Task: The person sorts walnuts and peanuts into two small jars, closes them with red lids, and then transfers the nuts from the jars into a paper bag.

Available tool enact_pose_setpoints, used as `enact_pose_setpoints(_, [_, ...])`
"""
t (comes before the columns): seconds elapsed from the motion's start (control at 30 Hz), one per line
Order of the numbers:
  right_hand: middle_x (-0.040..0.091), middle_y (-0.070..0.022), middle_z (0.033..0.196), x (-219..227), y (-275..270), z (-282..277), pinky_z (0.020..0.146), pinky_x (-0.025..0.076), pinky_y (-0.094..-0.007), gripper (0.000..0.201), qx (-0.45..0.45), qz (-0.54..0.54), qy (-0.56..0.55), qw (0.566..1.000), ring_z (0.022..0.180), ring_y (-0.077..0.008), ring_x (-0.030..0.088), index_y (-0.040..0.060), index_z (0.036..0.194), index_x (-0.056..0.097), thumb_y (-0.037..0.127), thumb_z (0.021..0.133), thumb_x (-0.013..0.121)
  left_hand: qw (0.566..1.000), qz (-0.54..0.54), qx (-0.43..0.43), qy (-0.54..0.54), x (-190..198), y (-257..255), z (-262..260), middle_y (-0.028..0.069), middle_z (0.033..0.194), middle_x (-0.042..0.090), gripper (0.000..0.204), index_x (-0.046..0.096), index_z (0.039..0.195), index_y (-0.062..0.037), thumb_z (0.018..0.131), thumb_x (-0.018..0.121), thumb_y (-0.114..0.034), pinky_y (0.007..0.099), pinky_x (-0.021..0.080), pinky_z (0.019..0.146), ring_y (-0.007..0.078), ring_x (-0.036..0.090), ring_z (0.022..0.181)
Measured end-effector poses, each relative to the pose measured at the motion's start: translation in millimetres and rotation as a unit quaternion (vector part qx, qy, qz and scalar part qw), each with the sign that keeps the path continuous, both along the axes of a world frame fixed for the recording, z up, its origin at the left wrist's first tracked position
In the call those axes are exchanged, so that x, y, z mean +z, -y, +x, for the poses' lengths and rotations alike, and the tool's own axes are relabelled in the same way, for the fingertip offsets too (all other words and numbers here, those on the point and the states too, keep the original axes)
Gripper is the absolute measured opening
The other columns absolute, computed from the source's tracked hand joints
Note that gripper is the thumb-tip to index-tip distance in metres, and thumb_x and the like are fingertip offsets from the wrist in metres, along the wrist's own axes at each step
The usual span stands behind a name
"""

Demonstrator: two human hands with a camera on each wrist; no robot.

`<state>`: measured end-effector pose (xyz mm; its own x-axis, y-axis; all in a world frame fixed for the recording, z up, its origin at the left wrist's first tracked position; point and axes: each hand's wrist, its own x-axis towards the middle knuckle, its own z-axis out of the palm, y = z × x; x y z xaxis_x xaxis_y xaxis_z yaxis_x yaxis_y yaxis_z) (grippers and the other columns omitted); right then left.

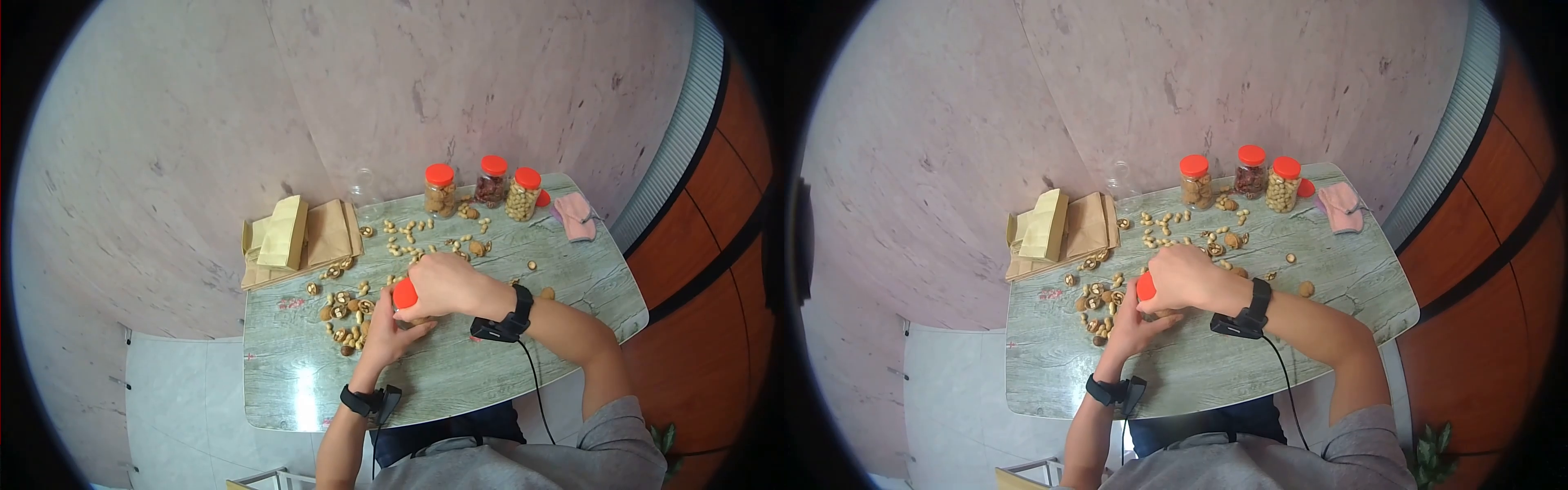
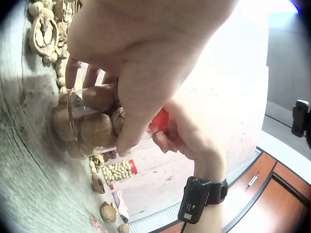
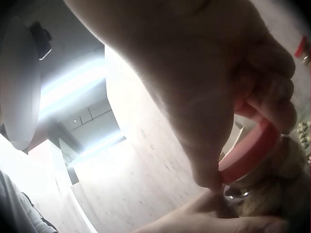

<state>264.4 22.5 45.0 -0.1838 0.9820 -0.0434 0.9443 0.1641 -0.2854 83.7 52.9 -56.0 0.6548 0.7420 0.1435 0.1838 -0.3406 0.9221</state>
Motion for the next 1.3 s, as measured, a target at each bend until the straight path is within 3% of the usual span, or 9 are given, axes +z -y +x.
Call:
enact_pose_setpoints(0.23, [0.071,-0.0220,0.067,-14.1,8.3,-10.5,0.065,0.060,-0.0446,0.064,-0.048,0.066,0.015,0.997,0.068,-0.0385,0.074,-0.0028,0.069,0.075,0.061,0.074,0.072,1.000,-0.013,-0.001,-0.001,4.1,3.6,0.5,0.0117,0.130,0.067,0.076,0.048,0.137,-0.0057,0.080,0.095,-0.022,0.0385,0.051,0.104,0.0219,0.065,0.121])
enact_pose_setpoints(0.53, [0.071,-0.0200,0.065,-18.2,27.3,-9.2,0.059,0.058,-0.0467,0.063,-0.110,0.165,0.019,0.980,0.062,-0.0371,0.073,-0.0060,0.084,0.073,0.057,0.080,0.070,0.997,0.069,0.034,0.027,2.4,3.6,18.2,0.0126,0.129,0.066,0.079,0.050,0.141,-0.0034,0.076,0.093,-0.016,0.0379,0.052,0.102,0.0227,0.065,0.121])
enact_pose_setpoints(0.63, [0.070,-0.0212,0.065,4.3,38.4,8.1,0.057,0.058,-0.0463,0.067,-0.137,0.217,0.014,0.966,0.060,-0.0374,0.072,-0.0075,0.090,0.070,0.059,0.083,0.070,0.998,0.036,0.034,0.037,20.4,4.3,41.2,0.0155,0.132,0.064,0.082,0.050,0.143,-0.0016,0.074,0.093,-0.015,0.0397,0.050,0.104,0.0249,0.064,0.121])
enact_pose_setpoints(0.8, [0.070,-0.0221,0.066,19.6,48.1,54.9,0.058,0.057,-0.0479,0.070,-0.215,0.240,0.011,0.947,0.063,-0.0392,0.073,-0.0080,0.091,0.069,0.062,0.086,0.069,0.973,0.201,0.089,0.074,31.4,11.3,101.9,0.0204,0.122,0.064,0.082,0.054,0.139,0.0009,0.072,0.095,-0.025,0.0480,0.047,0.097,0.0387,0.059,0.112])
enact_pose_setpoints(0.97, [0.072,-0.0257,0.072,18.7,58.2,99.2,0.065,0.059,-0.0500,0.076,-0.291,0.196,0.003,0.936,0.069,-0.0403,0.075,-0.0087,0.096,0.069,0.066,0.085,0.069,0.959,0.258,0.107,0.057,26.7,13.8,160.0,0.0191,0.124,0.061,0.086,0.052,0.140,0.0017,0.071,0.093,-0.028,0.0489,0.042,0.099,0.0389,0.055,0.115])
enact_pose_setpoints(1.1, [0.073,-0.0266,0.078,18.2,56.5,119.9,0.069,0.059,-0.0516,0.074,-0.276,0.189,-0.016,0.942,0.074,-0.0420,0.074,-0.0074,0.103,0.067,0.065,0.090,0.066,0.960,0.250,0.093,0.088,22.6,2.8,173.0,0.0204,0.123,0.062,0.084,0.053,0.136,0.0021,0.072,0.094,-0.031,0.0493,0.045,0.098,0.0399,0.058,0.113])
enact_pose_setpoints(1.2, [0.074,-0.0181,0.079,17.2,40.1,131.0,0.068,0.056,-0.0486,0.055,-0.252,0.151,-0.059,0.954,0.078,-0.0377,0.075,0.0031,0.107,0.068,0.056,0.096,0.067,0.970,0.204,0.109,0.078,30.4,-17.5,160.3,0.0217,0.120,0.064,0.082,0.055,0.133,0.0034,0.072,0.096,-0.032,0.0488,0.049,0.096,0.0399,0.062,0.110])
enact_pose_setpoints(1.27, [0.074,-0.0234,0.086,18.1,16.6,137.8,0.079,0.055,-0.0542,0.053,-0.246,0.183,-0.124,0.944,0.089,-0.0448,0.072,-0.0018,0.107,0.065,0.051,0.101,0.062,0.966,0.196,0.141,0.087,21.2,-47.0,152.3,0.0222,0.116,0.067,0.081,0.057,0.130,0.0045,0.070,0.098,-0.031,0.0475,0.052,0.095,0.0391,0.065,0.108])
enact_pose_setpoints(1.3, [0.072,-0.0257,0.104,4.3,-7.2,150.3,0.083,0.056,-0.0539,0.052,-0.246,0.171,-0.119,0.947,0.099,-0.0459,0.071,-0.0017,0.114,0.062,0.047,0.098,0.067,0.965,0.188,0.165,0.073,18.9,-63.6,147.2,0.0218,0.119,0.066,0.081,0.056,0.131,0.0046,0.072,0.098,-0.031,0.0454,0.052,0.097,0.0363,0.065,0.112])
